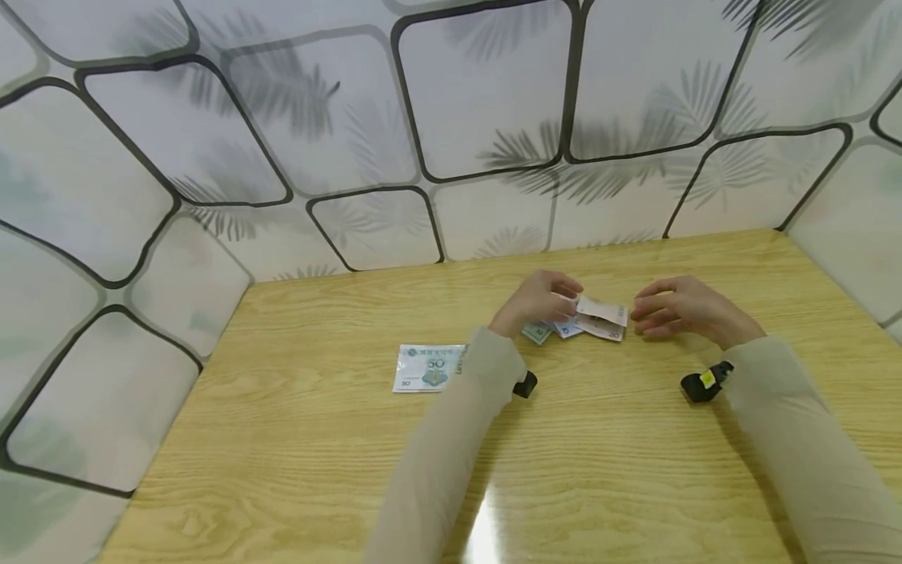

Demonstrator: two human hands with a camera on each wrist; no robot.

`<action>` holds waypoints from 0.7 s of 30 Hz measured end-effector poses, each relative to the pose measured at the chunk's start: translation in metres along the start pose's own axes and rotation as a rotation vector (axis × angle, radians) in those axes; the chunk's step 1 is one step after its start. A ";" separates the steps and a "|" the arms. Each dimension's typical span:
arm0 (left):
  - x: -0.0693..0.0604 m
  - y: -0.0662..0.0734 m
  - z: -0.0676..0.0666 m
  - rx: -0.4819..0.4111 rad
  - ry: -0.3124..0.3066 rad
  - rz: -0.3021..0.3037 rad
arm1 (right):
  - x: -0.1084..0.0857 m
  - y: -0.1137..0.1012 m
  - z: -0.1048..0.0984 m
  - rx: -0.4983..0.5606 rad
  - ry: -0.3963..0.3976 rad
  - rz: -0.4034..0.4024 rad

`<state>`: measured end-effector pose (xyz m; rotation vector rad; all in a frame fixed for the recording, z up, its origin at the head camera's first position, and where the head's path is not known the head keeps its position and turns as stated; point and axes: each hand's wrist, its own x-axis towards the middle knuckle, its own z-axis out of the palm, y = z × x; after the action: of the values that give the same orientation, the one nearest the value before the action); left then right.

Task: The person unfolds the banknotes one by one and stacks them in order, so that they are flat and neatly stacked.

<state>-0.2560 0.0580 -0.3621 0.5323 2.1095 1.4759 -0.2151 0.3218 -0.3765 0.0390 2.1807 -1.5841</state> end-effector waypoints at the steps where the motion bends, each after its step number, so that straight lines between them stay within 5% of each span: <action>1: 0.000 0.000 0.001 0.009 -0.002 0.005 | 0.000 0.000 0.001 0.004 0.000 0.002; 8: 0.005 0.001 0.011 0.132 -0.009 0.052 | 0.000 -0.003 0.001 0.013 -0.002 0.013; 13: 0.007 0.004 0.015 0.128 -0.019 0.049 | -0.001 -0.002 0.000 -0.011 0.006 0.011; 21: 0.006 0.002 0.017 0.136 0.059 0.055 | 0.003 -0.003 0.004 0.003 0.002 0.004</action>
<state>-0.2509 0.0745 -0.3661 0.6078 2.2701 1.4003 -0.2173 0.3162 -0.3763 0.0464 2.1788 -1.5856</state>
